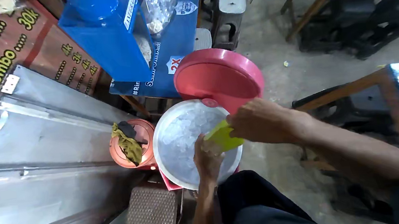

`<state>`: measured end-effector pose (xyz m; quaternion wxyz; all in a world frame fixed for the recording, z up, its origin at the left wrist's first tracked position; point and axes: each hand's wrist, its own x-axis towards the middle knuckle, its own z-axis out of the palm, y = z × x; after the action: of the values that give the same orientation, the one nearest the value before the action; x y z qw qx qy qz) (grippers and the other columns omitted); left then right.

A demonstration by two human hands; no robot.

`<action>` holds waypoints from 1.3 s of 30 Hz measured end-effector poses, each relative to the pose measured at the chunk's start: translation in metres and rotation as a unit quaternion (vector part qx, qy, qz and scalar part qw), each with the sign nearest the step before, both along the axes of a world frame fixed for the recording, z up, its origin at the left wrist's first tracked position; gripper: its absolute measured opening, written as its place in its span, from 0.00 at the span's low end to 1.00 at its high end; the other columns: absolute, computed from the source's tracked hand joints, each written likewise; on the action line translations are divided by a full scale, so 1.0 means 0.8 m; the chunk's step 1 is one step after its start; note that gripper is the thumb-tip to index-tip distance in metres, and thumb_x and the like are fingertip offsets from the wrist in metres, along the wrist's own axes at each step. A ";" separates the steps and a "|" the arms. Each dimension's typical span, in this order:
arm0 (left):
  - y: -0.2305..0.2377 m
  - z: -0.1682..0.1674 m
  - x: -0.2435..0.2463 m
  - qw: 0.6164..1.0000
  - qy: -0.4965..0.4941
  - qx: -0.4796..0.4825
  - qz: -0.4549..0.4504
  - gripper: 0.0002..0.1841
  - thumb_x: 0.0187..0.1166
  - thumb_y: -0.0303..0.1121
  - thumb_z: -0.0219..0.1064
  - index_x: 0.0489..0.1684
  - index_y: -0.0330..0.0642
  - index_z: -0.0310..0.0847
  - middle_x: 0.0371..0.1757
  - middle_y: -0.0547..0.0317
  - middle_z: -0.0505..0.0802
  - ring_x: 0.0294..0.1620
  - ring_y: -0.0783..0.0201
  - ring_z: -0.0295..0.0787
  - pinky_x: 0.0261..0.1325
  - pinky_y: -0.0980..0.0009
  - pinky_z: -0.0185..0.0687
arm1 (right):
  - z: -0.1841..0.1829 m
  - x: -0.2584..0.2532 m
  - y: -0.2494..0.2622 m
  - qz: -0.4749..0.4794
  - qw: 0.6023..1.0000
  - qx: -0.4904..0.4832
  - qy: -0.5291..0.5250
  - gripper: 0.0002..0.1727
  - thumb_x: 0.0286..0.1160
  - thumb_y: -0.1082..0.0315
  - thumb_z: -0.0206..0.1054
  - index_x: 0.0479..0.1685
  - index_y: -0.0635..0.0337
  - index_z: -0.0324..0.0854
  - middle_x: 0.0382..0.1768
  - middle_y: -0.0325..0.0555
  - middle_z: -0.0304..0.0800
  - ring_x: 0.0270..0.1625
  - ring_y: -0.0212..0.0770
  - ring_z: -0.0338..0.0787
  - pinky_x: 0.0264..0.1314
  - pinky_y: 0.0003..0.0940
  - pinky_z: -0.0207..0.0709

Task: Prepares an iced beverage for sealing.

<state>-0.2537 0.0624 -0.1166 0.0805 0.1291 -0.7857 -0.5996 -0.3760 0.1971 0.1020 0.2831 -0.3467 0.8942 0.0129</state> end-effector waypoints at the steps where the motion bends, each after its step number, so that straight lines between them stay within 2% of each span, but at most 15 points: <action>1: 0.000 -0.001 0.000 1.000 0.002 0.007 0.008 0.51 0.42 0.28 0.90 0.76 0.27 0.70 0.65 0.41 0.88 0.63 0.59 0.88 0.68 0.63 0.85 | -0.001 -0.005 0.019 -0.016 1.000 -0.017 0.007 0.17 0.83 0.50 0.68 0.33 0.53 0.85 0.23 0.43 0.84 0.31 0.48 0.88 0.35 0.52 0.79; 4: -0.001 -0.003 0.001 0.999 -0.007 0.038 0.015 0.47 0.43 0.28 0.89 0.72 0.27 0.72 0.61 0.42 0.89 0.60 0.61 0.89 0.64 0.65 0.86 | -0.014 -0.010 0.073 -0.066 0.996 -0.064 -0.008 0.18 0.82 0.47 0.68 0.30 0.49 0.84 0.20 0.37 0.82 0.28 0.41 0.85 0.33 0.48 0.78; 7: -0.007 -0.005 0.005 1.000 -0.004 0.012 0.007 0.45 0.45 0.25 0.88 0.72 0.26 0.72 0.58 0.40 0.90 0.54 0.58 0.92 0.60 0.62 0.89 | -0.041 -0.001 0.115 -0.143 0.981 -0.115 -0.062 0.20 0.82 0.46 0.68 0.34 0.53 0.85 0.24 0.40 0.83 0.29 0.40 0.85 0.35 0.47 0.80; 9: -0.010 -0.009 0.006 1.000 0.005 -0.005 0.007 0.46 0.45 0.26 0.88 0.73 0.27 0.72 0.59 0.41 0.91 0.53 0.57 0.93 0.59 0.60 0.90 | -0.059 0.011 0.133 -0.202 0.967 -0.129 -0.089 0.20 0.83 0.47 0.67 0.38 0.55 0.85 0.26 0.41 0.86 0.29 0.38 0.87 0.37 0.45 0.82; 11: -0.011 -0.017 0.006 1.000 0.031 0.001 0.005 0.45 0.47 0.26 0.87 0.75 0.30 0.72 0.65 0.44 0.89 0.56 0.60 0.92 0.60 0.63 0.90 | -0.083 0.025 0.144 -0.252 0.950 -0.157 -0.098 0.20 0.83 0.47 0.67 0.38 0.56 0.85 0.26 0.40 0.88 0.27 0.36 0.88 0.35 0.40 0.84; 14: -0.013 -0.017 0.004 0.998 0.050 -0.024 -0.001 0.43 0.48 0.29 0.88 0.73 0.30 0.74 0.65 0.42 0.88 0.62 0.58 0.89 0.66 0.63 0.86 | -0.115 0.044 0.146 -0.313 0.922 -0.194 -0.117 0.19 0.83 0.49 0.66 0.38 0.57 0.84 0.26 0.39 0.89 0.26 0.34 0.88 0.34 0.36 0.85; 18: -0.019 -0.011 0.008 0.999 0.019 -0.041 -0.021 0.46 0.44 0.29 0.89 0.73 0.29 0.74 0.66 0.39 0.87 0.64 0.54 0.87 0.68 0.60 0.85 | -0.146 0.066 0.139 -0.353 0.884 -0.251 -0.176 0.18 0.84 0.51 0.65 0.38 0.57 0.83 0.25 0.36 0.90 0.25 0.32 0.90 0.32 0.32 0.87; 22: -0.025 -0.013 0.013 0.999 0.033 -0.009 -0.020 0.49 0.44 0.33 0.91 0.76 0.34 0.72 0.68 0.45 0.87 0.67 0.59 0.87 0.70 0.60 0.85 | -0.160 0.080 0.136 -0.375 0.842 -0.312 -0.230 0.18 0.85 0.50 0.62 0.36 0.55 0.83 0.22 0.36 0.89 0.21 0.32 0.88 0.25 0.29 0.85; 26: -0.030 -0.014 0.019 0.997 0.060 0.040 0.024 0.50 0.43 0.33 0.92 0.75 0.30 0.71 0.66 0.46 0.88 0.66 0.61 0.87 0.70 0.63 0.85 | -0.159 0.085 0.132 -0.386 0.814 -0.362 -0.240 0.18 0.86 0.52 0.62 0.36 0.56 0.83 0.22 0.38 0.89 0.20 0.33 0.87 0.22 0.27 0.82; 28: -0.033 -0.014 0.022 0.998 0.051 0.035 0.033 0.50 0.42 0.34 0.92 0.75 0.30 0.71 0.66 0.46 0.88 0.66 0.61 0.87 0.70 0.64 0.85 | -0.145 0.084 0.126 -0.377 0.836 -0.341 -0.206 0.17 0.84 0.52 0.64 0.37 0.55 0.84 0.23 0.37 0.89 0.21 0.33 0.87 0.23 0.28 0.83; 30: -0.034 -0.012 0.025 0.999 0.040 0.013 0.030 0.48 0.42 0.31 0.91 0.73 0.30 0.73 0.63 0.45 0.90 0.63 0.60 0.89 0.68 0.62 0.86 | -0.120 0.081 0.116 -0.351 0.885 -0.272 -0.142 0.17 0.84 0.49 0.65 0.38 0.54 0.85 0.24 0.35 0.91 0.23 0.32 0.89 0.28 0.30 0.86; 33: -0.036 -0.007 0.030 0.999 0.023 -0.027 0.001 0.44 0.45 0.28 0.88 0.70 0.28 0.75 0.58 0.44 0.92 0.58 0.57 0.92 0.64 0.58 0.87 | -0.088 0.081 0.104 -0.262 0.941 -0.210 -0.037 0.21 0.81 0.43 0.66 0.37 0.52 0.86 0.24 0.35 0.88 0.25 0.31 0.87 0.31 0.35 0.83; 36: -0.034 -0.003 0.033 0.999 0.009 -0.024 -0.035 0.44 0.46 0.24 0.86 0.74 0.29 0.73 0.59 0.43 0.91 0.57 0.55 0.91 0.63 0.59 0.87 | -0.070 0.084 0.101 -0.183 0.959 -0.215 0.015 0.23 0.77 0.40 0.67 0.35 0.51 0.87 0.22 0.36 0.85 0.24 0.33 0.84 0.28 0.38 0.78; 39: -0.030 0.002 0.035 0.999 -0.004 0.002 -0.047 0.48 0.47 0.27 0.86 0.79 0.33 0.70 0.65 0.45 0.89 0.63 0.59 0.88 0.68 0.61 0.85 | -0.060 0.091 0.104 -0.167 0.964 -0.201 0.043 0.23 0.76 0.38 0.67 0.34 0.50 0.87 0.21 0.36 0.84 0.24 0.35 0.84 0.29 0.42 0.79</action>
<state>-0.2255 0.0383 -0.1149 0.0491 0.0946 -0.7902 -0.6035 -0.3030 0.2802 0.0544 0.1668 -0.2413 0.9349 -0.1998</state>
